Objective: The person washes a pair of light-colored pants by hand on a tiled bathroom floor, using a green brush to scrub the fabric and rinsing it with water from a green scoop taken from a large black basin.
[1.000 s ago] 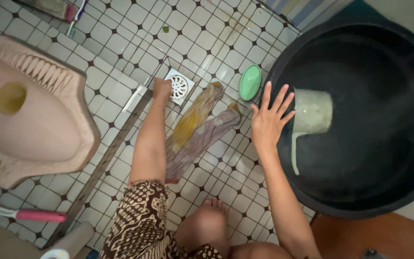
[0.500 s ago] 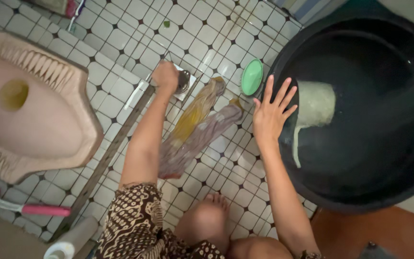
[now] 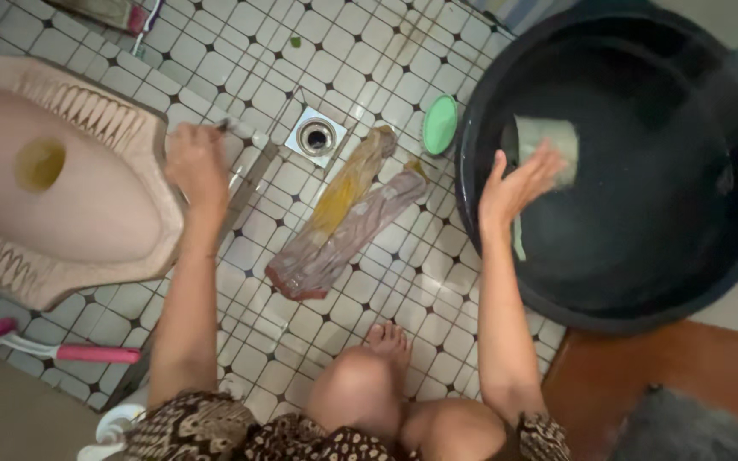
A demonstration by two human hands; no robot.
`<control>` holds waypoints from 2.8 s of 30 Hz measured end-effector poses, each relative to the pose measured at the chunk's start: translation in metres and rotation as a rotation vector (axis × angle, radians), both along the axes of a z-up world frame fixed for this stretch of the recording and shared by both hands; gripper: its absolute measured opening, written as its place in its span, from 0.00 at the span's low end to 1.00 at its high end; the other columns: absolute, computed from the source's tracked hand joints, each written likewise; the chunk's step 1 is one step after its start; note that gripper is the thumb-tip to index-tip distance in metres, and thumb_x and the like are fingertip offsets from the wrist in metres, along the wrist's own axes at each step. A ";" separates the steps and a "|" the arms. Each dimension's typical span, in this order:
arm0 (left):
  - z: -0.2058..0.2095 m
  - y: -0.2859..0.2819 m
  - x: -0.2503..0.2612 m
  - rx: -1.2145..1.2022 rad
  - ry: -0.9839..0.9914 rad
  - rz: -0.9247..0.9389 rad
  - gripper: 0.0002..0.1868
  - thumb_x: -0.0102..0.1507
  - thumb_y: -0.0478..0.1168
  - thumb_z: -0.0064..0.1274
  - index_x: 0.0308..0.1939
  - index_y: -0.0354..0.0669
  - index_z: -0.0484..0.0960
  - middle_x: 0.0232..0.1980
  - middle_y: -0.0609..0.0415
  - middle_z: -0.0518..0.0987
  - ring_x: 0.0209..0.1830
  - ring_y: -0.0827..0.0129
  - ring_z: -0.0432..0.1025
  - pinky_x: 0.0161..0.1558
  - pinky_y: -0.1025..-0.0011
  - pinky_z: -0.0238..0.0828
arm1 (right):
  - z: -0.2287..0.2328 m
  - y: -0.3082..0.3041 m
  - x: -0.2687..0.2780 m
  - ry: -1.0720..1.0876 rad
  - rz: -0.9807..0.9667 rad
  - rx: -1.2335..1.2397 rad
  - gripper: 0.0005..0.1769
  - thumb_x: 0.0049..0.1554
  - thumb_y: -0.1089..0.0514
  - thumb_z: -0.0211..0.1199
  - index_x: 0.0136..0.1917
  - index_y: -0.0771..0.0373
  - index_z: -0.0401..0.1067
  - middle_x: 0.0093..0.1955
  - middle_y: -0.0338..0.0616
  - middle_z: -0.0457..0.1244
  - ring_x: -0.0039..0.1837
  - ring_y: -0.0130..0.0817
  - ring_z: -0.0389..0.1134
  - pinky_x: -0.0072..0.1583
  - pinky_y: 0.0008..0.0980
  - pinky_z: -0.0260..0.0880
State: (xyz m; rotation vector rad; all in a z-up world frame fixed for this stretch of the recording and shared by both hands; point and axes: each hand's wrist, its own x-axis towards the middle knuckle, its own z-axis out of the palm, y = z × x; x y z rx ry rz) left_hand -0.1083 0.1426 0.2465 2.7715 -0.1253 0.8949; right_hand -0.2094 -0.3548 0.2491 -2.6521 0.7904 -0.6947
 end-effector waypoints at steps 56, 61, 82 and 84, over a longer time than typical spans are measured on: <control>-0.213 -0.178 -0.134 -0.529 1.043 -0.254 0.17 0.57 0.47 0.60 0.34 0.34 0.87 0.34 0.34 0.82 0.35 0.49 0.80 0.42 0.51 0.75 | 0.051 0.115 -0.115 -0.171 0.423 0.920 0.14 0.63 0.57 0.63 0.59 0.66 0.69 0.32 0.41 0.62 0.29 0.25 0.60 0.32 0.29 0.59; -0.200 -0.164 -0.122 -0.484 0.986 -0.276 0.16 0.58 0.46 0.58 0.34 0.34 0.84 0.32 0.36 0.82 0.31 0.51 0.79 0.38 0.51 0.75 | 0.042 0.111 -0.108 -0.262 0.620 0.495 0.17 0.63 0.56 0.65 0.59 0.70 0.70 0.41 0.55 0.68 0.37 0.42 0.69 0.44 0.39 0.69; -0.192 -0.150 -0.105 -0.273 0.783 -0.327 0.13 0.64 0.42 0.50 0.37 0.39 0.87 0.37 0.34 0.82 0.39 0.42 0.80 0.40 0.48 0.75 | 0.045 0.093 -0.083 0.088 0.504 0.089 0.27 0.64 0.47 0.58 0.59 0.76 0.62 0.29 0.63 0.65 0.33 0.61 0.69 0.35 0.53 0.68; -0.187 -0.152 -0.114 -0.208 0.799 -0.322 0.13 0.63 0.44 0.50 0.37 0.40 0.87 0.37 0.36 0.83 0.39 0.43 0.80 0.42 0.48 0.75 | 0.049 0.050 -0.075 0.091 0.238 0.145 0.23 0.65 0.47 0.55 0.56 0.72 0.62 0.32 0.65 0.66 0.36 0.65 0.69 0.37 0.56 0.68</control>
